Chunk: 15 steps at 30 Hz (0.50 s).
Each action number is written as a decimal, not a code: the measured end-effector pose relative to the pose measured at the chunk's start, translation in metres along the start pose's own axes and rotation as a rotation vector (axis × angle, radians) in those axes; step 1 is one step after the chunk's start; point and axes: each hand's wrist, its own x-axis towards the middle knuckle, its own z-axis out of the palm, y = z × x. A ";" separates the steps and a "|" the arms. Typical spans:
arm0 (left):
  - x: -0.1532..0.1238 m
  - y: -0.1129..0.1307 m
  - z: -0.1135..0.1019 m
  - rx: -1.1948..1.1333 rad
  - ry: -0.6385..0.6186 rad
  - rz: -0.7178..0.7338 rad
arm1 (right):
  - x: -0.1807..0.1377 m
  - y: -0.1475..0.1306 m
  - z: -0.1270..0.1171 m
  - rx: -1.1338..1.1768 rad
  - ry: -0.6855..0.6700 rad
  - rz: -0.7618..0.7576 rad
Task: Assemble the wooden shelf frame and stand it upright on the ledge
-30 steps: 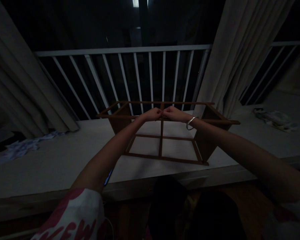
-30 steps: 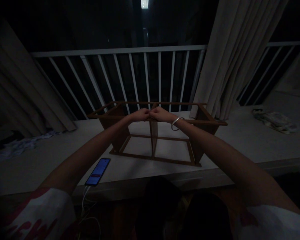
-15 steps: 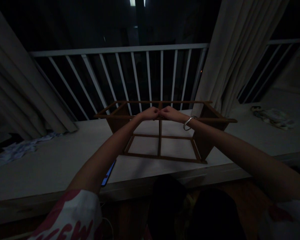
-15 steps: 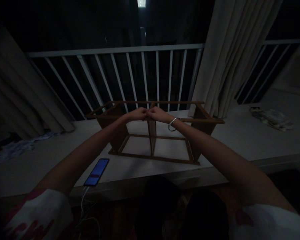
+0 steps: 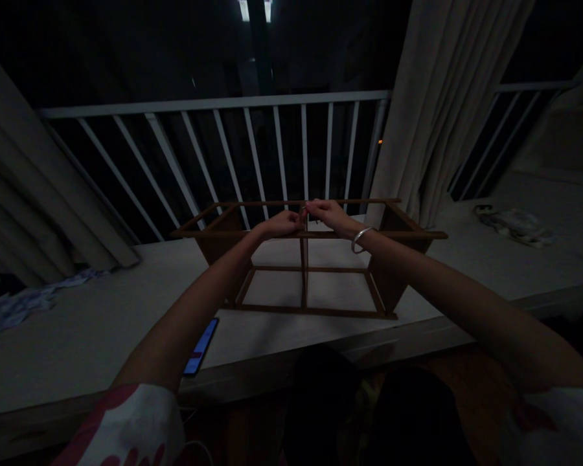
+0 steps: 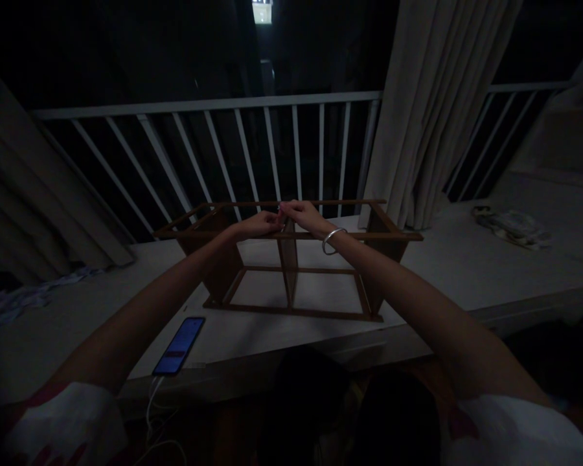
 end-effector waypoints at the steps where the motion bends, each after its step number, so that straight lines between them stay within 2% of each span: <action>1: 0.000 0.001 0.000 -0.007 0.000 -0.010 | 0.000 0.000 -0.001 0.009 0.009 0.003; 3: 0.000 0.002 0.000 -0.029 -0.008 -0.015 | 0.000 0.002 -0.001 0.036 -0.003 0.019; 9: 0.001 0.006 0.001 -0.085 0.020 -0.018 | 0.002 0.007 0.000 0.042 -0.149 0.006; 15: 0.001 0.009 0.002 -0.101 -0.062 0.017 | 0.002 0.008 0.001 -0.029 -0.192 -0.012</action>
